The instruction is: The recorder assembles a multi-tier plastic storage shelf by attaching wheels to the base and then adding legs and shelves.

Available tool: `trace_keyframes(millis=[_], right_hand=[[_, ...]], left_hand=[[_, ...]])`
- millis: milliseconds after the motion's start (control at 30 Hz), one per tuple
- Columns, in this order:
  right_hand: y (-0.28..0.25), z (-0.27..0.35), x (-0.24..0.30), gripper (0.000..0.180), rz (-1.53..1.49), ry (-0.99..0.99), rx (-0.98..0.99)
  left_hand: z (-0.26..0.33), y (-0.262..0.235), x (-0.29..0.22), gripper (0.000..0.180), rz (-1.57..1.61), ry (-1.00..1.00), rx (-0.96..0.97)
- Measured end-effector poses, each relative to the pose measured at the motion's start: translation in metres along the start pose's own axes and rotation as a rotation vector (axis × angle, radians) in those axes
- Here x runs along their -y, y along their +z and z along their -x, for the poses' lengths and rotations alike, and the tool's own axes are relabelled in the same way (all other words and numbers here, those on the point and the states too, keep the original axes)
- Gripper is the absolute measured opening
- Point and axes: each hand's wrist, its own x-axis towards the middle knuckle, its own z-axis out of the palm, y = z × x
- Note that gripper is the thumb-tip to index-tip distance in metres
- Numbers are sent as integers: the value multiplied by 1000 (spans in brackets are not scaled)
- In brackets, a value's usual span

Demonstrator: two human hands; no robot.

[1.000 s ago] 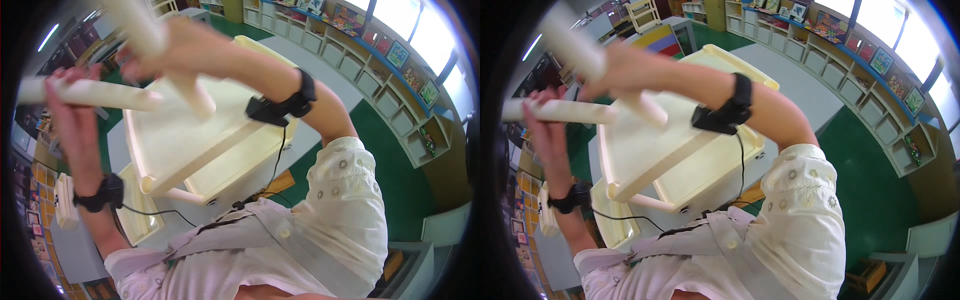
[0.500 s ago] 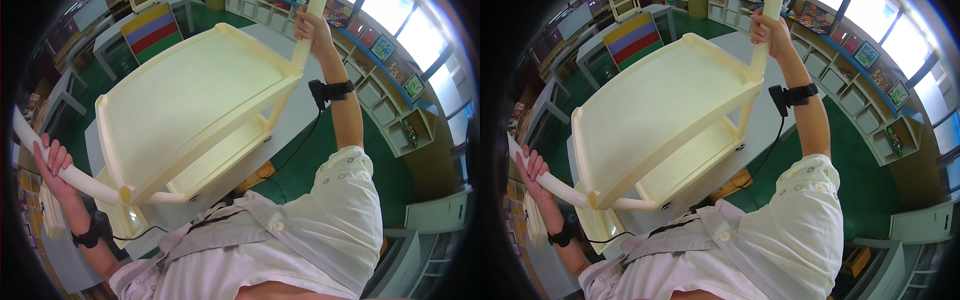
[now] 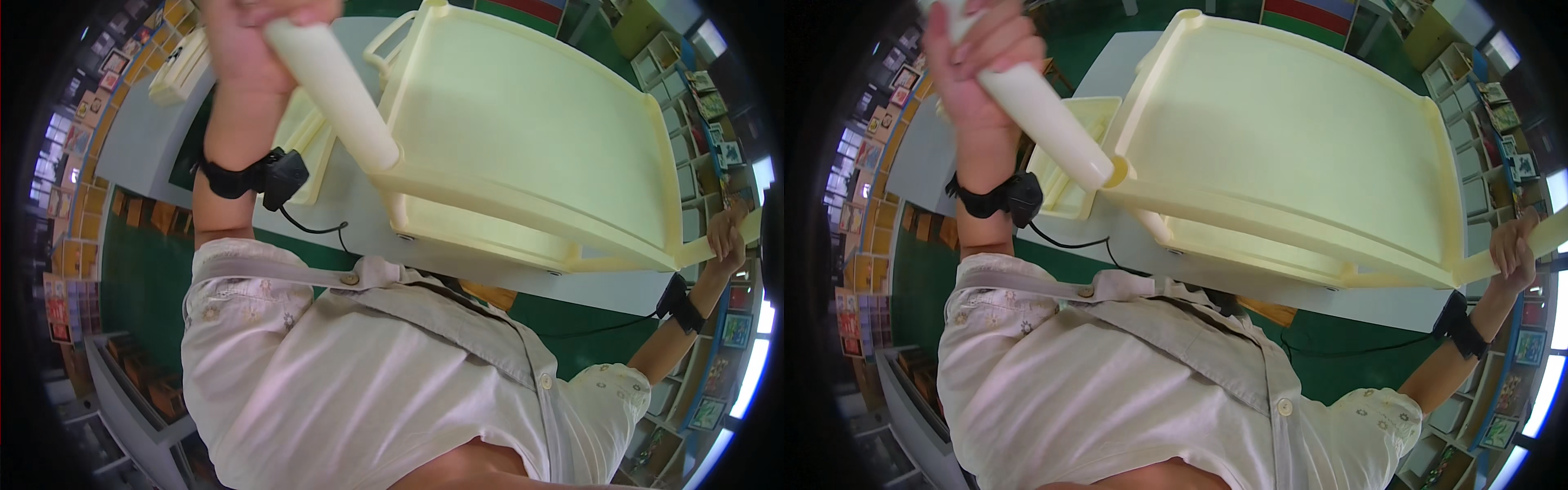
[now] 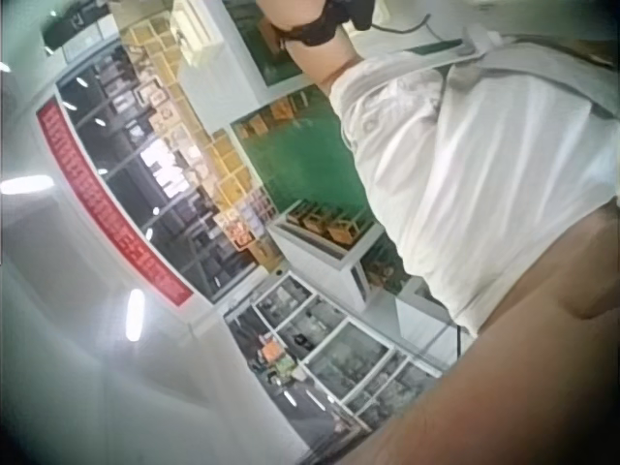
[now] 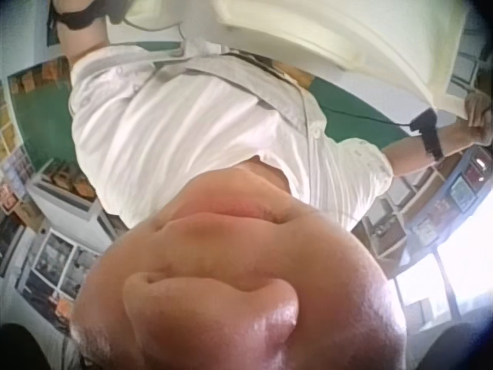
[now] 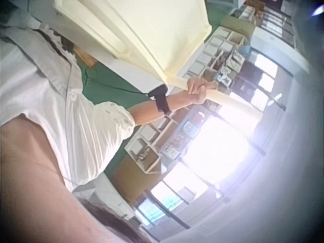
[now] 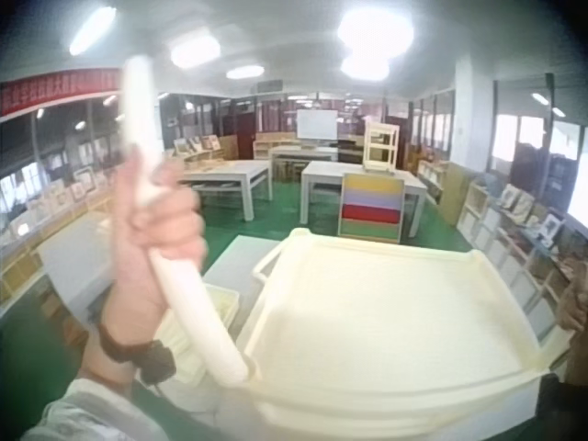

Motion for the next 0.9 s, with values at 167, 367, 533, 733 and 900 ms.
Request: trace_keyframes(millis=[167,367,533,733,900], right_hand=[[13,-6,-9,12,-26,-24,152],[1,12,1,12,-25,-28,138],[31,17,-5,14,159,-59,-279],[38,68,-8,17,417,-190,-1122],[83,9,-35,18,622,-225,-806]], left_hand=[[10,-13,17,34,-187,-34,13],[13,8,12,30,-426,-143,271],[3,2,29,27,-367,-375,400],[28,2,39,29,-314,-93,162],[43,6,36,30,-527,43,6]])
